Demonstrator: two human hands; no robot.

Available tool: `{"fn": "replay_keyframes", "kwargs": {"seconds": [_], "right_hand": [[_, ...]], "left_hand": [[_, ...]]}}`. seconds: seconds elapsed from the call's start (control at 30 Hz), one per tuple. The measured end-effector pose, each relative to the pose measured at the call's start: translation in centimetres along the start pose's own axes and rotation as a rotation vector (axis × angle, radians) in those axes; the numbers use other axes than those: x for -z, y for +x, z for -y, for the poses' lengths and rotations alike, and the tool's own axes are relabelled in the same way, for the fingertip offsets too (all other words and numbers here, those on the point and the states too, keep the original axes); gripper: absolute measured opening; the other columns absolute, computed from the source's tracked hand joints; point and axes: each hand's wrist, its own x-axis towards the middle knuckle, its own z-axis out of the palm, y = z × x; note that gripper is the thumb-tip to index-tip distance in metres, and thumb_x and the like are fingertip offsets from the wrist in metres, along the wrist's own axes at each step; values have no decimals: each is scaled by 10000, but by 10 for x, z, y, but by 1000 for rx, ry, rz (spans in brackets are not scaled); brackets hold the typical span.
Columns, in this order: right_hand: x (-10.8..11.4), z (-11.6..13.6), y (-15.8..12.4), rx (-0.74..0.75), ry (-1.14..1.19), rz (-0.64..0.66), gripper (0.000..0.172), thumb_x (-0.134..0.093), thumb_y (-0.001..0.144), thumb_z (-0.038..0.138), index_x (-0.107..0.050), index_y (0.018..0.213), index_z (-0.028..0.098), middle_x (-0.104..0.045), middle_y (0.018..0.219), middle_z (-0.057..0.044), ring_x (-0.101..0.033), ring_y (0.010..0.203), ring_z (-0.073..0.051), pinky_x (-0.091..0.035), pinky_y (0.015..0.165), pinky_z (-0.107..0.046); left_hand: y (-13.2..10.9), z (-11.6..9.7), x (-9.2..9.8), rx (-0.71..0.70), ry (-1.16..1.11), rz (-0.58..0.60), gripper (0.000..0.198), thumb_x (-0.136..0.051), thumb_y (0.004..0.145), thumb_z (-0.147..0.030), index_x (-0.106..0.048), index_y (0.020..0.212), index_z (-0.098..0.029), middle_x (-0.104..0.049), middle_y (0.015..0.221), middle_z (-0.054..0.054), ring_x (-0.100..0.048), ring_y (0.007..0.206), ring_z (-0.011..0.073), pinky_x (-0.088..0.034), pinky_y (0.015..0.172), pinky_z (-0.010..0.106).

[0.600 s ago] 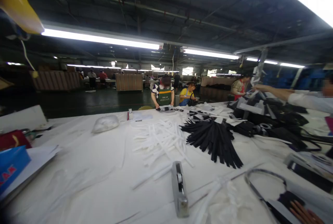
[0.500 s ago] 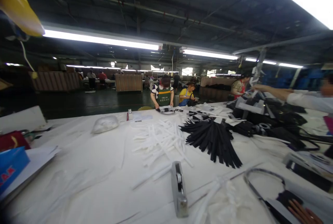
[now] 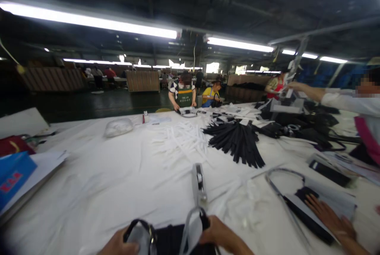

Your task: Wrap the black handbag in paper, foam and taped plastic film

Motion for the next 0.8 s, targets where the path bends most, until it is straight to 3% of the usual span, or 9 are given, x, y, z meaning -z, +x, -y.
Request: {"fn": "replay_keyframes", "kwargs": {"seconds": [0.03, 0.1, 0.23, 0.33, 0.43, 0.53, 0.63, 0.7, 0.8], "right_hand": [[3, -1, -3, -114, 87, 98, 222, -793, 623, 283, -729, 784, 144, -724, 756, -14, -681, 791, -242, -553, 723, -319], [7, -10, -5, -226, 171, 156, 285, -796, 574, 299, -735, 796, 132, -738, 773, -36, -688, 780, -212, -552, 782, -313], [-1, -45, -2, -395, 214, 174, 343, -775, 576, 345, -719, 833, 126, -754, 865, -92, -706, 821, -229, -561, 808, -333], [-7, -63, -2, -431, 158, 162, 365, -730, 632, 394, -701, 875, 123, -752, 904, -112, -709, 857, -247, -566, 799, -347], [-6, -66, 0, -417, 21, 127, 388, -738, 641, 405, -695, 902, 121, -747, 917, -110, -699, 897, -270, -555, 819, -368], [-1, -61, 2, -372, -189, 23, 534, -810, 588, 366, -674, 1040, 118, -716, 1034, -140, -643, 1030, -344, -493, 921, -459], [-2, -49, 0, -231, -399, -112, 855, -807, 603, 231, -465, 1382, 154, -487, 1420, -180, -405, 1327, -396, -299, 1104, -532], [-4, -39, -3, 25, -624, -138, 941, -753, 642, 139, -328, 1479, 185, -311, 1550, -147, -254, 1425, -358, -190, 1170, -505], [-5, -20, -5, 478, -936, -54, 888, -680, 708, 125, -279, 1499, 172, -276, 1572, -130, -214, 1452, -307, -152, 1195, -479]], "left_hand": [[-6, -2, -5, 36, -86, 62, 648, -692, 588, -681, -678, 992, -175, -729, 924, 46, -654, 889, 282, -537, 780, 363], [-12, -2, -17, 100, -163, 129, 670, -701, 614, -651, -670, 1031, -128, -733, 966, 75, -657, 927, 280, -536, 796, 351], [-8, 22, -39, 301, -67, 82, 634, -704, 623, -625, -695, 950, -82, -741, 890, 102, -666, 835, 277, -528, 709, 331], [-5, 37, -50, 326, 19, 35, 531, -665, 696, -574, -703, 937, -103, -741, 891, 90, -663, 873, 281, -512, 728, 318], [-6, 37, -58, 303, 145, -44, 484, -630, 753, -528, -680, 996, -112, -725, 943, 101, -648, 934, 292, -495, 805, 345], [-10, 31, -66, 286, 290, -204, 571, -646, 769, -451, -554, 1218, -109, -626, 1184, 159, -540, 1137, 347, -428, 941, 431], [-13, 26, -75, 38, 588, -290, 533, -571, 854, -322, -435, 1327, -120, -470, 1359, 202, -397, 1261, 373, -329, 1028, 531], [-13, 26, -79, -187, 753, -207, 309, -463, 921, -248, -530, 1206, -147, -551, 1228, 164, -473, 1159, 321, -359, 1006, 512], [-13, 27, -82, -335, 765, -44, 253, -346, 965, -178, -597, 992, -199, -616, 977, 72, -555, 940, 222, -447, 917, 393]]}}
